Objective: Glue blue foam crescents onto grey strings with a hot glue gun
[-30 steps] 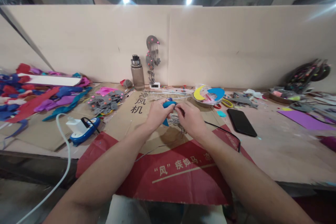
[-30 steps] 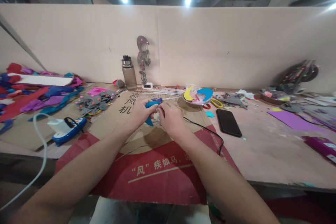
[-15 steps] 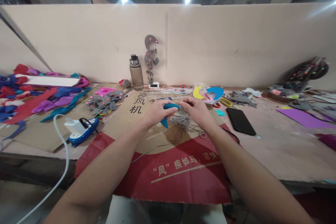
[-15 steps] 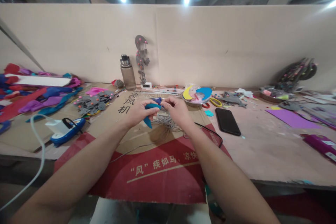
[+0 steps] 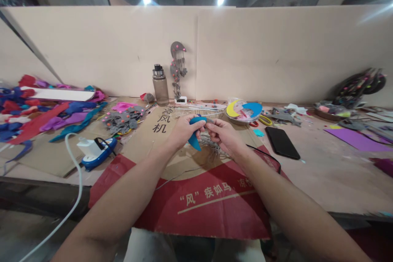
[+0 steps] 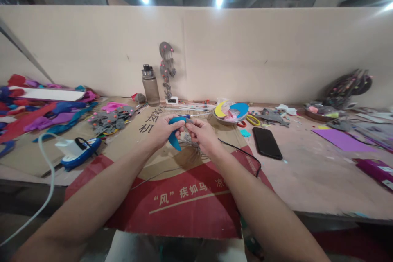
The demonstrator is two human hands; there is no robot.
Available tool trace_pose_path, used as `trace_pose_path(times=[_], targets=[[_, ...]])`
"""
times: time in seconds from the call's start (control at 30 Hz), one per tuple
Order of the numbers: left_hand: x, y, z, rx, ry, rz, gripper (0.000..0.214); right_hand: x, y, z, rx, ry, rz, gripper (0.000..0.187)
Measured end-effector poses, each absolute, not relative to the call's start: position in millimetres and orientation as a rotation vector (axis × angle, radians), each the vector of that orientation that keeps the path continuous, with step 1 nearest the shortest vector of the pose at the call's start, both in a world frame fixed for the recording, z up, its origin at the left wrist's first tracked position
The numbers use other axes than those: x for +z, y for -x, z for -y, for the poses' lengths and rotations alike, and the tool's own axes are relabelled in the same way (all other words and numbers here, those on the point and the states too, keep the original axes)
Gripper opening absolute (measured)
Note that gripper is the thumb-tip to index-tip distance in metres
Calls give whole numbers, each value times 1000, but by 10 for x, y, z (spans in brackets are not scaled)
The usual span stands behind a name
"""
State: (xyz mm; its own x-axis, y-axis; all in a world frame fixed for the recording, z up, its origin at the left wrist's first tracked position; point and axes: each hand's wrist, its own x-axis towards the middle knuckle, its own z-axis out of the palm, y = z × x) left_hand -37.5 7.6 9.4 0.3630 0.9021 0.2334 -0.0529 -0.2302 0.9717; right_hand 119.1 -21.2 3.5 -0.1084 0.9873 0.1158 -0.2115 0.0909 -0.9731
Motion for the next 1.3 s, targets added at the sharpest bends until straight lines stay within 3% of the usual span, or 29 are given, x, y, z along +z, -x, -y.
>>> trace_pose_path(times=[0.13, 0.23, 0.7, 0.83, 0.93, 1.1, 1.3], targets=[[67, 364, -84, 1151, -1493, -820, 19, -19, -1130, 268, 697, 1103, 1511, 16], [75, 365, -73, 1172, -1516, -861, 17, -17, -1113, 324, 265, 1160, 1749, 16], [208, 381, 53, 1073, -1922, -1044, 14, 164, -1273, 390, -278, 1212, 1934, 24], [171, 400, 6, 976, -1910, -909, 17, 213, -1344, 325, -84, 1146, 1842, 16], [133, 420, -39, 914, -1815, -803, 21, 230, -1377, 263, 317, 1092, 1732, 12], [102, 433, -57, 901, -1707, -722, 25, 208, -1407, 217, 1141, 1054, 1453, 29], [130, 415, -28, 960, -1630, -695, 24, 159, -1325, 229, 1516, 904, 1215, 42]])
